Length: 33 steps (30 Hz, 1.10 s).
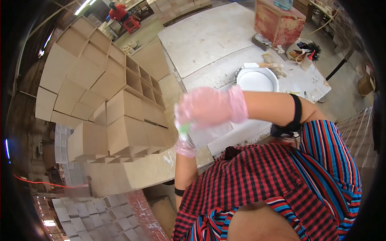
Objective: The recorder is applying a white liquid, likely paint or primer, to the interior and exterior of small wooden storage cubes using a green sponge-like applicator.
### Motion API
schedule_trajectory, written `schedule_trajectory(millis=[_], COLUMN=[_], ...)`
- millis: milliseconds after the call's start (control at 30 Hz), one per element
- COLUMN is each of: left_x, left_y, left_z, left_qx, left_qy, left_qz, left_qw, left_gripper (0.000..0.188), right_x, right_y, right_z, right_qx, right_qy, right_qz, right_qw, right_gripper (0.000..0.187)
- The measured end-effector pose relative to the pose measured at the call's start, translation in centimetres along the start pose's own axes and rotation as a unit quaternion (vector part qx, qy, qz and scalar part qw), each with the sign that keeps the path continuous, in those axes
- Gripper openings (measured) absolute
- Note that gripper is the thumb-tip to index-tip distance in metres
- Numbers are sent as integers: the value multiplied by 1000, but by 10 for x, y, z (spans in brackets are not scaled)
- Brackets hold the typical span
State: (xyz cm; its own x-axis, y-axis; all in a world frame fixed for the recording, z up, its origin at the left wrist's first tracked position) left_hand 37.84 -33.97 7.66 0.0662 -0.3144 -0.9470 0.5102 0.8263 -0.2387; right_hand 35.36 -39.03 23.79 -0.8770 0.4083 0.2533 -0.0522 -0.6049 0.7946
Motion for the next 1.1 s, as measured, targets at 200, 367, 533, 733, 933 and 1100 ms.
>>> schedule_trajectory(millis=[200, 367, 533, 733, 933, 1100], left_x=[-17, -26, 13, -20, -45, -31], left_y=[-20, -21, 5, -24, -29, -37], left_z=[6, 9, -7, 2, 10, 10], left_qx=[-55, -40, -69, -77, -68, -73], left_qy=[98, 76, 127, 105, 15, 85], left_qz=[-218, -145, -156, -267, 76, -161], left_qw=[969, 986, 977, 955, 995, 981], left_gripper=[39, 39, 39, 37, 36, 38], right_x=[-24, 4, -56, -36, -10, -58], right_y=[27, 4, 25, 45, 14, 32], right_z=[9, 1, 7, -3, -13, -6], right_qx=[-97, 13, -148, -137, -2, -63], right_qy=[-23, 17, -106, -42, -31, -116], right_qz=[-35, -2, -50, -40, -71, -147], right_qw=[994, 1000, 982, 989, 997, 980], right_gripper=[24, 21, 23, 22, 24, 23])
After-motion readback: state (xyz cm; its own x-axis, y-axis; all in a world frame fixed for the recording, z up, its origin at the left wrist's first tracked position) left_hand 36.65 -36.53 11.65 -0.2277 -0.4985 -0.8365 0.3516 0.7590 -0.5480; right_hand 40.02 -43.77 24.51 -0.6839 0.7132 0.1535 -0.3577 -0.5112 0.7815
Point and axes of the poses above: each hand's wrist, its own z-axis towards the middle knuckle, its own y-axis out of the back of the hand, x = y × z, the point moved 9 cm from there along z, towards the middle knuckle, and after that the axes turned 12 degrees about -x, right-handed, at the moved point
